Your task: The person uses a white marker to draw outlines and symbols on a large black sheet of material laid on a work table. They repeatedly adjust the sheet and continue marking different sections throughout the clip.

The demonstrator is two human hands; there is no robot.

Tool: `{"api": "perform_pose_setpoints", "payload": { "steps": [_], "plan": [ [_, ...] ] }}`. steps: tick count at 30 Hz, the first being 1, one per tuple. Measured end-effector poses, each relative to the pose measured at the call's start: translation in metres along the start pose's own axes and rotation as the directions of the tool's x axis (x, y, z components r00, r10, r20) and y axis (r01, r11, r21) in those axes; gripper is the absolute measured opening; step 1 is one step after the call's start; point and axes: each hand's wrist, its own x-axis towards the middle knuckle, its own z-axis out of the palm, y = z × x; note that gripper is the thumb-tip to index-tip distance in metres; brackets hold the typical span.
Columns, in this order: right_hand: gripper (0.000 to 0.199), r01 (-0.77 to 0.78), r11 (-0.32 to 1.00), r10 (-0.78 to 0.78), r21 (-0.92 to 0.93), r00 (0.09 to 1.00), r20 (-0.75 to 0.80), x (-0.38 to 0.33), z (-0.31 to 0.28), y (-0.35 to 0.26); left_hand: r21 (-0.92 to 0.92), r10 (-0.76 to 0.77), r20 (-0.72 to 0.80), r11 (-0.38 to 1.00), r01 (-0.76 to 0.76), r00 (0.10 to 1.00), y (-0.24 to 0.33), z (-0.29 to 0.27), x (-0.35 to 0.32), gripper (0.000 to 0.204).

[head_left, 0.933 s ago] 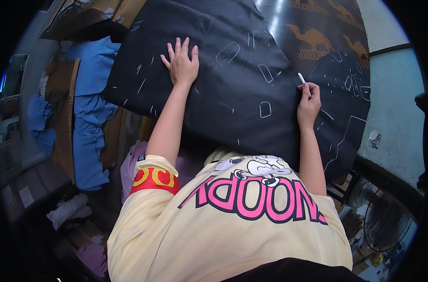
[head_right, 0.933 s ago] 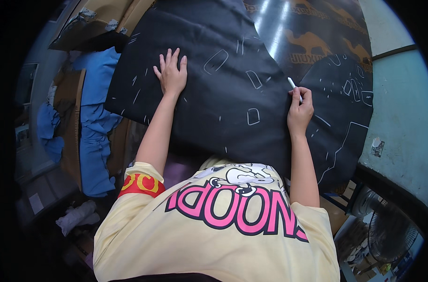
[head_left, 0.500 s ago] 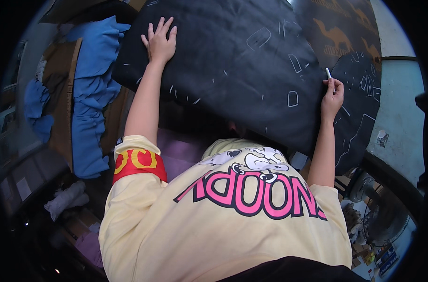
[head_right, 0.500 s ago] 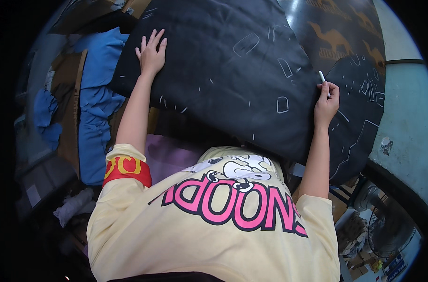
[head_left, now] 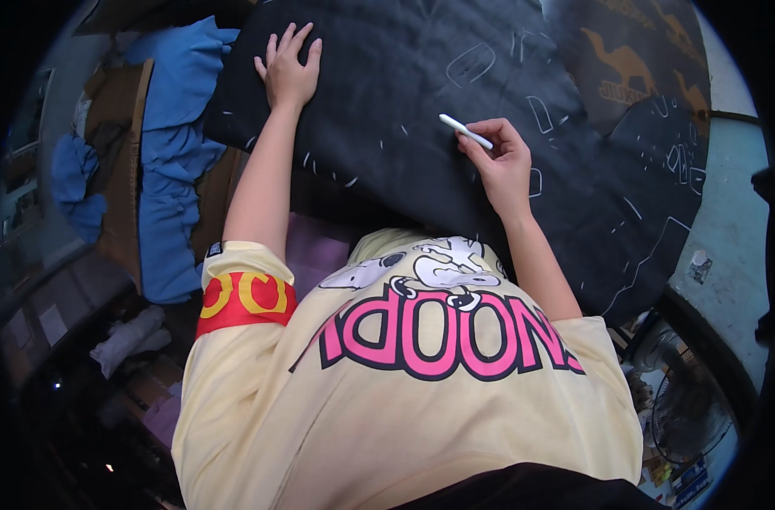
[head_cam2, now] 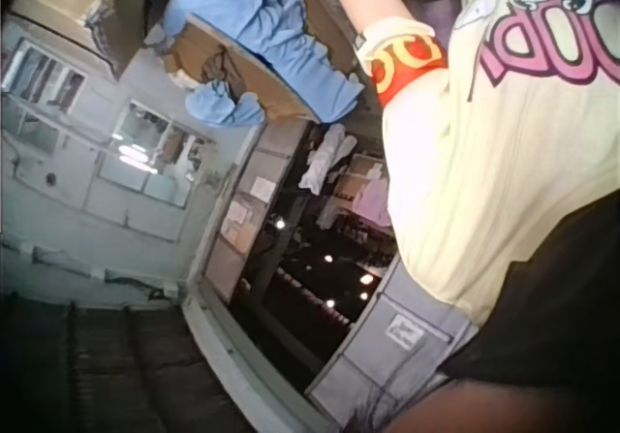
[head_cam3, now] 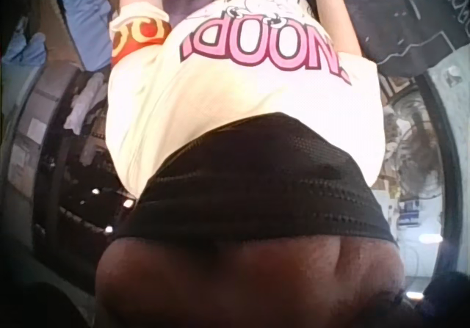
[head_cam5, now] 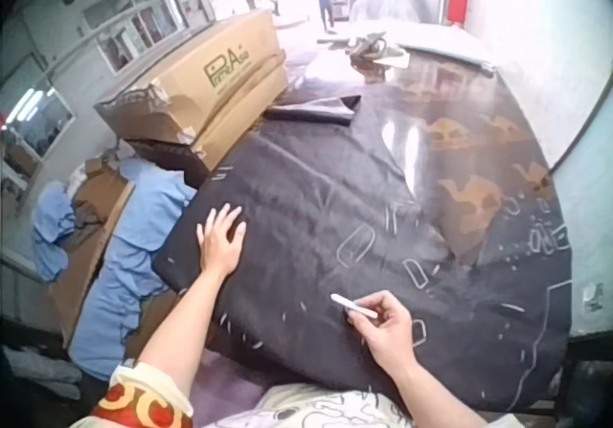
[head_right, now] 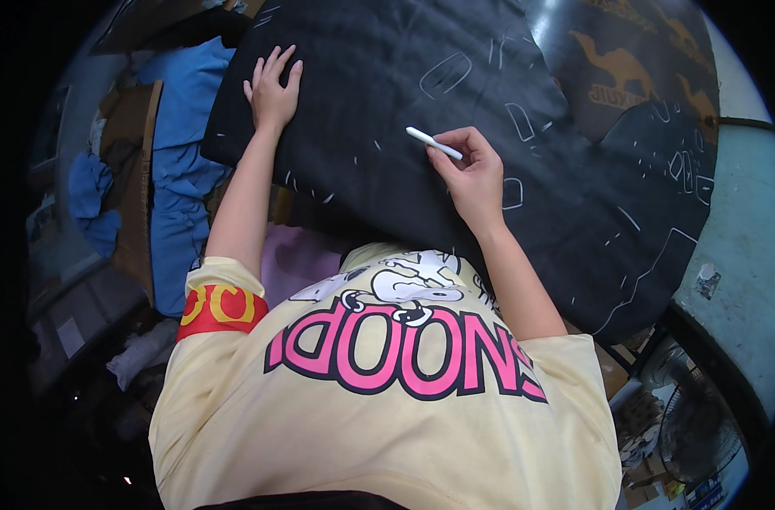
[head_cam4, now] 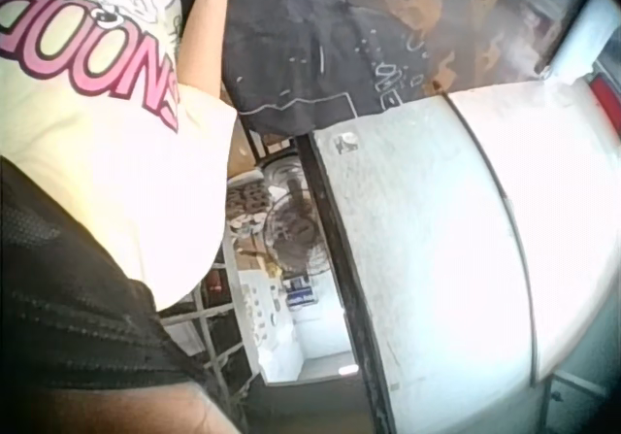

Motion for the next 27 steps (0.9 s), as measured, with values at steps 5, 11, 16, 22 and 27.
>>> {"api": "perform_pose_setpoints", "payload": {
  "steps": [5,11,16,22,27],
  "plan": [
    [0.015,-0.007,0.999,0.002,-0.046,0.995,-0.104,0.017,0.000,-0.001,-0.016,0.022,0.002,1.000,-0.022,1.000,0.001,0.000,0.001,0.047],
    [0.020,-0.120,0.992,0.104,-0.032,0.944,-0.314,0.025,0.011,-0.009,-0.385,-0.011,0.037,0.923,0.024,0.999,0.004,-0.014,-0.001,0.046],
    [0.012,-0.149,0.984,0.079,-0.097,0.856,-0.510,0.013,0.040,-0.004,-0.614,0.042,0.095,0.789,0.026,0.995,-0.005,-0.021,-0.003,0.040],
    [0.014,-0.174,0.936,-0.040,-0.305,0.810,-0.586,0.017,0.060,-0.002,-0.780,0.133,0.327,0.596,0.188,0.936,-0.018,-0.038,0.005,0.038],
    [0.014,-0.222,0.891,-0.054,-0.396,0.815,-0.578,0.011,0.086,0.000,-0.821,0.192,0.400,0.510,0.257,0.896,-0.032,-0.050,0.009,0.041]
  ]
}}
